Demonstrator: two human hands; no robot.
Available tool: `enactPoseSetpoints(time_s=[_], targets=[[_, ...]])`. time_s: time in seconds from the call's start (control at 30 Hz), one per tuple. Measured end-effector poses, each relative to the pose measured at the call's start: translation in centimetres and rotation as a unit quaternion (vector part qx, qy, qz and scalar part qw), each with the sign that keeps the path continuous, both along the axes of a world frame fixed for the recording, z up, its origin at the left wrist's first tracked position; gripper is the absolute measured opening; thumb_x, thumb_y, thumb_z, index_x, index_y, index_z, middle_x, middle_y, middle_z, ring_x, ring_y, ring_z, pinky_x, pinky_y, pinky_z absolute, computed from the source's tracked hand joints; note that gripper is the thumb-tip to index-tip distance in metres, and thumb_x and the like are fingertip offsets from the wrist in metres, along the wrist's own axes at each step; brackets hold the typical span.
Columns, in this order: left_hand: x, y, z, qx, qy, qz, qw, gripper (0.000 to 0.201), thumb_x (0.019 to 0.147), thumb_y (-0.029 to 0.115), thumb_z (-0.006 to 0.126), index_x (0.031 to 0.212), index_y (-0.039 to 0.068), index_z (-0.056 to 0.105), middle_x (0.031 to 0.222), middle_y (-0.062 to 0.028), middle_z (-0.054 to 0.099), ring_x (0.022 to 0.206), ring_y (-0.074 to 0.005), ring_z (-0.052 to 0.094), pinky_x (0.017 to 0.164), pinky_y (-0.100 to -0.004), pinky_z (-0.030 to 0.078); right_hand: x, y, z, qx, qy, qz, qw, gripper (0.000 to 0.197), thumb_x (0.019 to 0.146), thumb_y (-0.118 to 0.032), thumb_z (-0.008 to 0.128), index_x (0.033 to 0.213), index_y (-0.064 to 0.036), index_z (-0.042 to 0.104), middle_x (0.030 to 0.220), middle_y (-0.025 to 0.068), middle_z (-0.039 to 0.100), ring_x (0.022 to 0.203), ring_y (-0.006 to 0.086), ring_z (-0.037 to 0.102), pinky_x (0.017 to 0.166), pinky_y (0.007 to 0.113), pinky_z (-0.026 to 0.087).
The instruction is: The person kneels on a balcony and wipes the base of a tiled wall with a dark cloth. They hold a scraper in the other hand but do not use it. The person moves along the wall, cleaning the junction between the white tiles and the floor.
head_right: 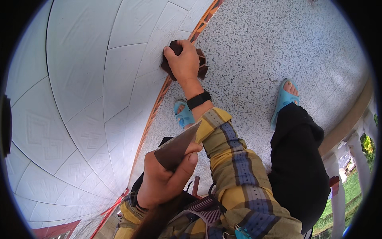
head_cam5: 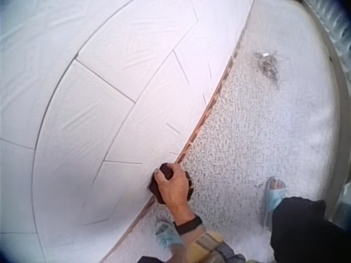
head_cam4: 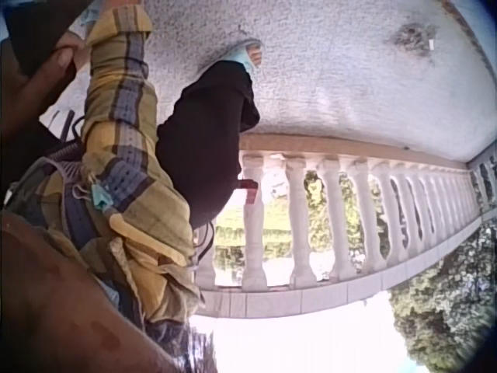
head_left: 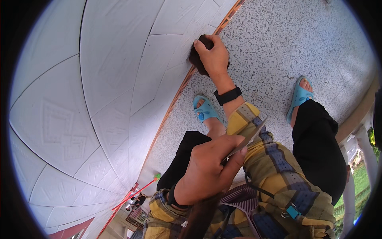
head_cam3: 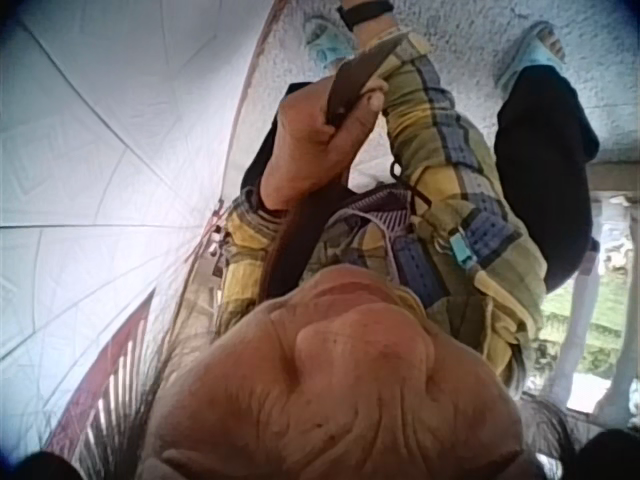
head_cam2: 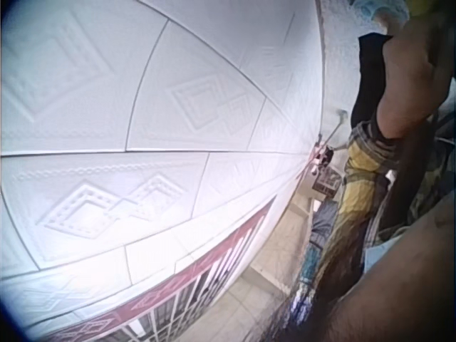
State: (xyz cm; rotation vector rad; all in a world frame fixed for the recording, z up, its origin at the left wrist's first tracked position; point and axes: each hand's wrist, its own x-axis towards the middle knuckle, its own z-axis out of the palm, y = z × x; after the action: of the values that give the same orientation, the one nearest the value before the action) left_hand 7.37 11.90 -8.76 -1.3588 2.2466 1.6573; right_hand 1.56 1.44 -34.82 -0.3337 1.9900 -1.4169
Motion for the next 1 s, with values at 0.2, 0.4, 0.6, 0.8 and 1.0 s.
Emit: enactPoseSetpoints(time_s=[0.2,0.4,0.6,0.8,1.0], targets=[[-0.1,0.1,-0.1,-0.01,0.021,-0.004,1.0,0.015,0.088,0.005,0.068,0.102,0.0,0.066,0.078,-0.0154,0.064,0.067,-0.033,0.065,0.057,-0.0367,0.05,-1.3,-0.5,-0.1,-0.009,-0.061,-0.034,0.997,0.03,0.085,-0.029,0.074,0.099,-0.0022,0.07,0.087,0.0112,0.073,0.079,0.0208,0.069,0.074,0.033,0.053],[0.2,0.2,0.4,0.018,-0.016,-0.007,1.0,0.016,0.093,0.007,0.065,0.106,0.0,0.067,0.078,-0.0091,0.066,0.064,-0.0144,0.062,0.058,-0.0277,0.047,-2.1,-1.0,-0.1,-0.047,-0.029,-0.071,0.996,0.024,0.084,-0.027,0.072,0.09,-0.0042,0.072,0.084,0.0158,0.072,0.076,0.0328,0.069,0.072,0.04,0.053],[0.1,0.1,0.2,-0.003,0.001,-0.02,1.0,0.02,0.085,0.005,0.068,0.104,0.001,0.064,0.081,-0.0158,0.064,0.072,-0.0351,0.066,0.061,-0.0384,0.051,-2.8,-1.2,-0.7,-0.062,-0.009,-0.053,0.997,0.023,0.084,-0.026,0.072,0.09,-0.0032,0.071,0.08,0.0144,0.071,0.073,0.0305,0.068,0.07,0.039,0.053],[-0.1,0.3,0.3,0.025,-0.005,-0.014,1.0,0.016,0.094,0.008,0.064,0.106,-0.001,0.067,0.076,-0.0095,0.064,0.062,-0.0129,0.058,0.057,-0.0282,0.047,-2.6,-1.2,1.0,-0.006,-0.016,-0.08,0.997,0.02,0.085,-0.022,0.071,0.087,-0.0024,0.069,0.081,0.0152,0.069,0.074,0.0307,0.066,0.07,0.04,0.052],[-0.2,0.4,0.2,0.0,0.007,0.0,1.0,0.015,0.094,0.008,0.064,0.105,-0.001,0.067,0.075,-0.0104,0.063,0.061,-0.0157,0.059,0.057,-0.0291,0.047,-2.7,-1.3,1.6,-0.063,0.021,-0.069,0.995,0.023,0.085,-0.025,0.072,0.086,-0.0019,0.07,0.078,0.0107,0.07,0.072,0.0189,0.065,0.068,0.033,0.051]])
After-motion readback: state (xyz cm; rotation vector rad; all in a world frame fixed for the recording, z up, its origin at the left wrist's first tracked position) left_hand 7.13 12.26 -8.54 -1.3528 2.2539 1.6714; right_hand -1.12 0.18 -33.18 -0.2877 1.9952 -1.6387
